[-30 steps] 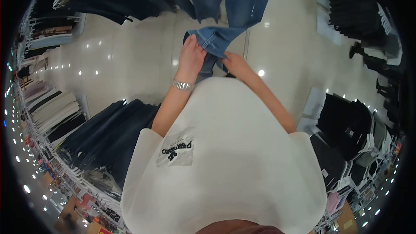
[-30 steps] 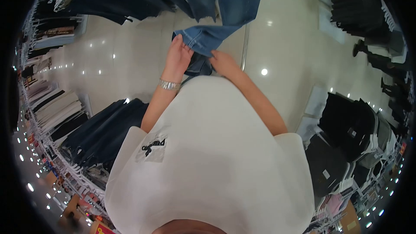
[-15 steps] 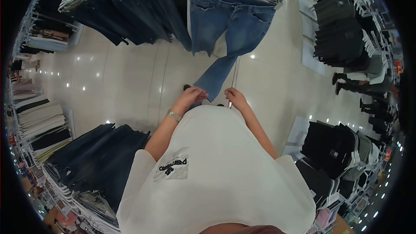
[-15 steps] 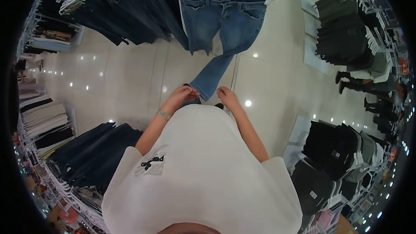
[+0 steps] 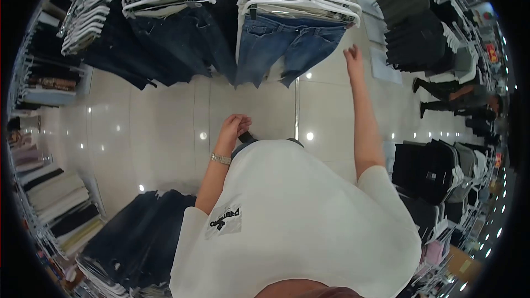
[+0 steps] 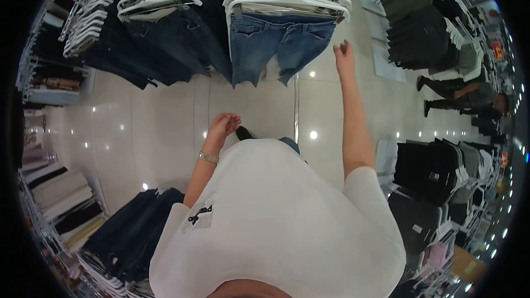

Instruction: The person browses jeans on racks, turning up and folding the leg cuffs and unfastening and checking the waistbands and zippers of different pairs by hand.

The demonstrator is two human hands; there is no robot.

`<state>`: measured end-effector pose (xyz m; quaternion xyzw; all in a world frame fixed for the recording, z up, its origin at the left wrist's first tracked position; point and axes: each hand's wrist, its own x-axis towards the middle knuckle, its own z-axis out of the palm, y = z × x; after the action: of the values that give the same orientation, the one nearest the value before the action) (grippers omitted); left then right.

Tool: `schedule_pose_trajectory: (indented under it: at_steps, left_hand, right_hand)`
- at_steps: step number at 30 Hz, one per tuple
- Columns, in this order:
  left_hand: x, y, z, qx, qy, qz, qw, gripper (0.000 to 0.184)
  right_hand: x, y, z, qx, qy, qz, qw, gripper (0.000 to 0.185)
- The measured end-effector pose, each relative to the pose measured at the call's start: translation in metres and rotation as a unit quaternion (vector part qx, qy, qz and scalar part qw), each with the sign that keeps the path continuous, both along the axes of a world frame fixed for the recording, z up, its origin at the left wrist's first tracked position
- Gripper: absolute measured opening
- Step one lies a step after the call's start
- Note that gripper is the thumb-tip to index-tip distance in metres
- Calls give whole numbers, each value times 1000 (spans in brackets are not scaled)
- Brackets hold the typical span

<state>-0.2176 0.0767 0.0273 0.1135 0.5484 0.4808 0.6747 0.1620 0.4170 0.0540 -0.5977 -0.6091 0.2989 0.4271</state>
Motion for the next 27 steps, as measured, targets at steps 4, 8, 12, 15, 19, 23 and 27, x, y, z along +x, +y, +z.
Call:
schedule_pose_trajectory:
  at_steps: [4, 8, 12, 15, 19, 23, 27]
  left_hand:
    - [-10, 4, -6, -4, -18, 16, 1000, 25]
    - [-15, 10, -6, 14, -23, 35, 999, 25]
    - [-18, 30, 2, 25, -8, 47, 999, 27]
    - [-23, 52, 8, 35, 14, 65, 997, 27]
    - [-26, 96, 24, 56, 41, 110, 992, 24]
    - [-29, 151, 51, 102, 122, 121, 980, 30]
    - [-40, 217, 62, 158, 211, 129, 956, 51]
  right_hand:
    - [-22, 27, 58, -50, 51, 6, 997, 65]
    - [-42, 36, 64, -139, 108, 68, 982, 56]
    - [-34, 53, 21, -168, 110, 74, 977, 45]
    - [-43, 40, 7, -148, 122, 43, 980, 39]
    - [-57, 23, -2, -150, 152, 64, 975, 35]
    - [-62, 3, -21, -275, 188, 129, 934, 36]
    - [-66, -36, -40, -332, 210, 202, 897, 41]
